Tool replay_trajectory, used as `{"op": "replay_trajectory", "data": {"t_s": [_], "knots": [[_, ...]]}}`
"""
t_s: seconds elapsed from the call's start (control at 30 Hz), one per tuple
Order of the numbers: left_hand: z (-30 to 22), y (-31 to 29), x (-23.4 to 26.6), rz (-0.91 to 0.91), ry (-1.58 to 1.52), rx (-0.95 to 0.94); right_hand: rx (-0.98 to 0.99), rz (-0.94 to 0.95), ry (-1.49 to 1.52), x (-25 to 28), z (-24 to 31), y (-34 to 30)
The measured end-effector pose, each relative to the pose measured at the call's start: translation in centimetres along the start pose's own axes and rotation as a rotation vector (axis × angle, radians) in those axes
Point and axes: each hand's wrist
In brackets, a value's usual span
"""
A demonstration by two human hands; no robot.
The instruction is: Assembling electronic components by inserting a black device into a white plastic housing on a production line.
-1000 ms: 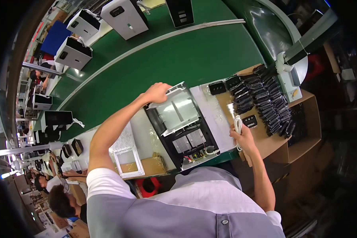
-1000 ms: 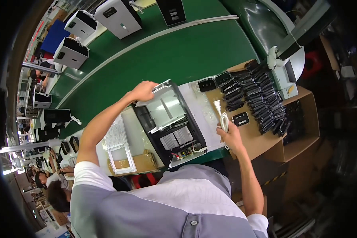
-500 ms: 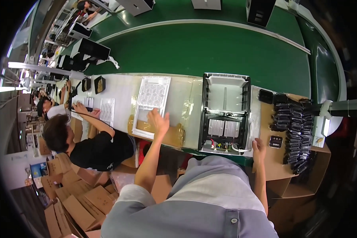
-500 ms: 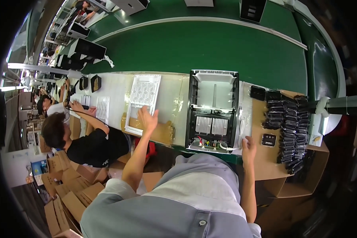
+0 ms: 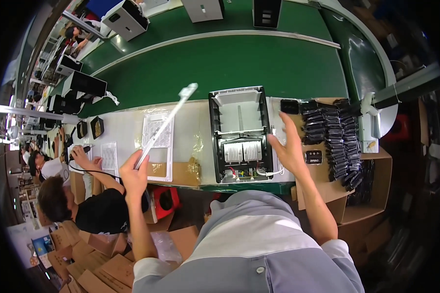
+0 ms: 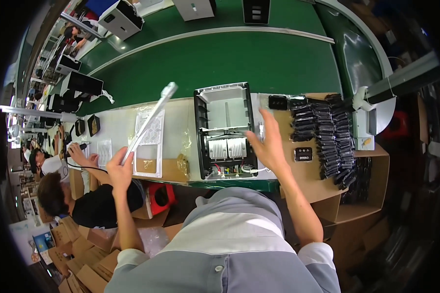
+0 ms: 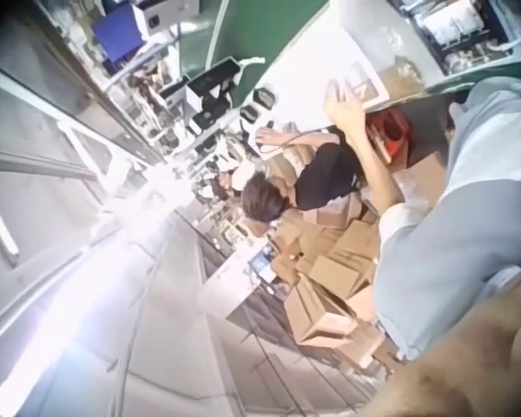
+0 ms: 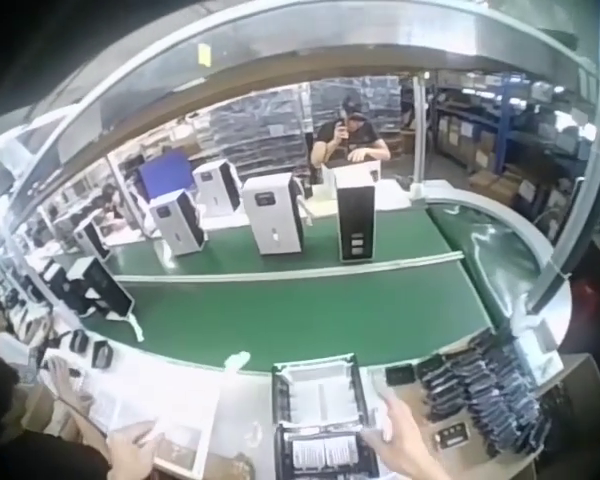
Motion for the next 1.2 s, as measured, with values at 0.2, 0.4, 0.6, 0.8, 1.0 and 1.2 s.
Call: {"op": "replay_trajectory", "data": {"t_s": [0.2,0.4,0.6,0.8,1.0,1.2], "knots": [[-13.5,5.7,4.7,0.402,0.08,-0.454,0.129,-0.035,0.152,4.0,4.6,0.4],[-18.2,14.3,-2.4,-0.013,0.078,-0.821,-0.285,-0.42,0.812,-0.1,1.0,-8.7],[-12.3,16.9,-14.4,0.359,-0.22,-0.427,-0.487,-0.679,1.011,-9.3,0.8,-13.6],[-9.4,21.6,-20.0,0.359,-0.022,-0.669,-0.697,-0.34,0.788,-14.3,-0.5,-15.8],[-7.8,24.3,-22.2,0.321,0.189,-0.808,-0.839,-0.117,0.916,-15.3,0.9,-13.5],[-8.0,24.9,-22.4,0.56,0.262,-0.572,-0.947,0.068,0.922,-14.2,1.5,-13.1]]}}
Point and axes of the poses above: each hand's wrist, its own y-axis towards the middle knuckle, its own x-axis out of the back of the hand, z = x × y, and after that the axes turned 15 degrees about z, right-handed
